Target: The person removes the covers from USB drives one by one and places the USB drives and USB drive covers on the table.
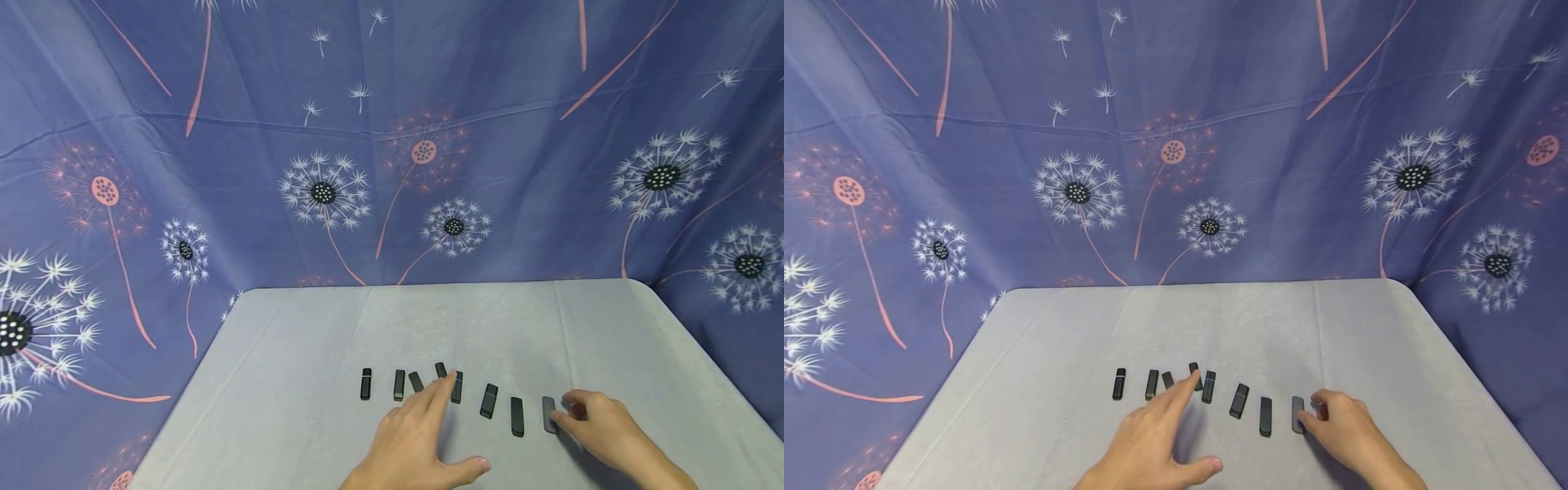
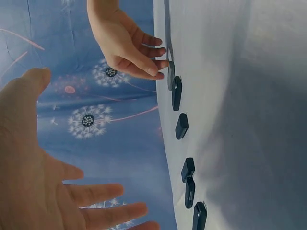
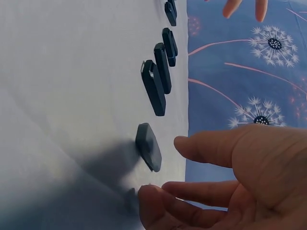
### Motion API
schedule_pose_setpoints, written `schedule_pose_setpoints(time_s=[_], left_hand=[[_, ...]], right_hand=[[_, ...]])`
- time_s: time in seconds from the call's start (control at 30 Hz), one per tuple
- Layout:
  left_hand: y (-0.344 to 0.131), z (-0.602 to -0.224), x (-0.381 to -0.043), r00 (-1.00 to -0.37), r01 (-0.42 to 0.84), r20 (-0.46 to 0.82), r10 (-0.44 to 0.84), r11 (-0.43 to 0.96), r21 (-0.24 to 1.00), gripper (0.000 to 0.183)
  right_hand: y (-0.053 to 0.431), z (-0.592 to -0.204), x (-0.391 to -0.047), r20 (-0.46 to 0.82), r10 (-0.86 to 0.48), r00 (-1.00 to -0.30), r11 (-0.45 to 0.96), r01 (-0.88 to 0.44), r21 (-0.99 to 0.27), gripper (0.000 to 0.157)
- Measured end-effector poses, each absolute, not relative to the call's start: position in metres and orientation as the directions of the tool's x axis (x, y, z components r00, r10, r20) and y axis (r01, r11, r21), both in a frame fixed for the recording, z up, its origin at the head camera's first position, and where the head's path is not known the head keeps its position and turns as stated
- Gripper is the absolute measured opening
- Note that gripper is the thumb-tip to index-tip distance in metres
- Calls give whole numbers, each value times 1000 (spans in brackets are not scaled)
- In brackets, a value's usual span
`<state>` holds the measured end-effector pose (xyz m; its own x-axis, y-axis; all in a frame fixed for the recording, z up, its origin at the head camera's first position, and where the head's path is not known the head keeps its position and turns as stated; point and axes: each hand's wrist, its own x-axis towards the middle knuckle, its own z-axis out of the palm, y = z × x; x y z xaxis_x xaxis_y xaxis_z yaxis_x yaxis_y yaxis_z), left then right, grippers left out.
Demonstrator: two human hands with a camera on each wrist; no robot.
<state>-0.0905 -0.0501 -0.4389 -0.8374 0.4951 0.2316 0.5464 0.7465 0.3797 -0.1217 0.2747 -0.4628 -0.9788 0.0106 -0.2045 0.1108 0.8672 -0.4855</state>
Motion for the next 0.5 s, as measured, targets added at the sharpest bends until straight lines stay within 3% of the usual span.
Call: schedule_pose_setpoints(time_s=[0.2, 0.5], left_hand=[[-45, -442, -91, -816, 578, 244, 524, 733, 358, 103], [-41, -443, -92, -793, 609, 278, 542, 716, 342, 102]], right_hand=[[268, -467, -119, -169, 41, -985, 860, 121, -496, 24], [261, -472, -118, -147, 74, -986, 856, 138, -499, 32]])
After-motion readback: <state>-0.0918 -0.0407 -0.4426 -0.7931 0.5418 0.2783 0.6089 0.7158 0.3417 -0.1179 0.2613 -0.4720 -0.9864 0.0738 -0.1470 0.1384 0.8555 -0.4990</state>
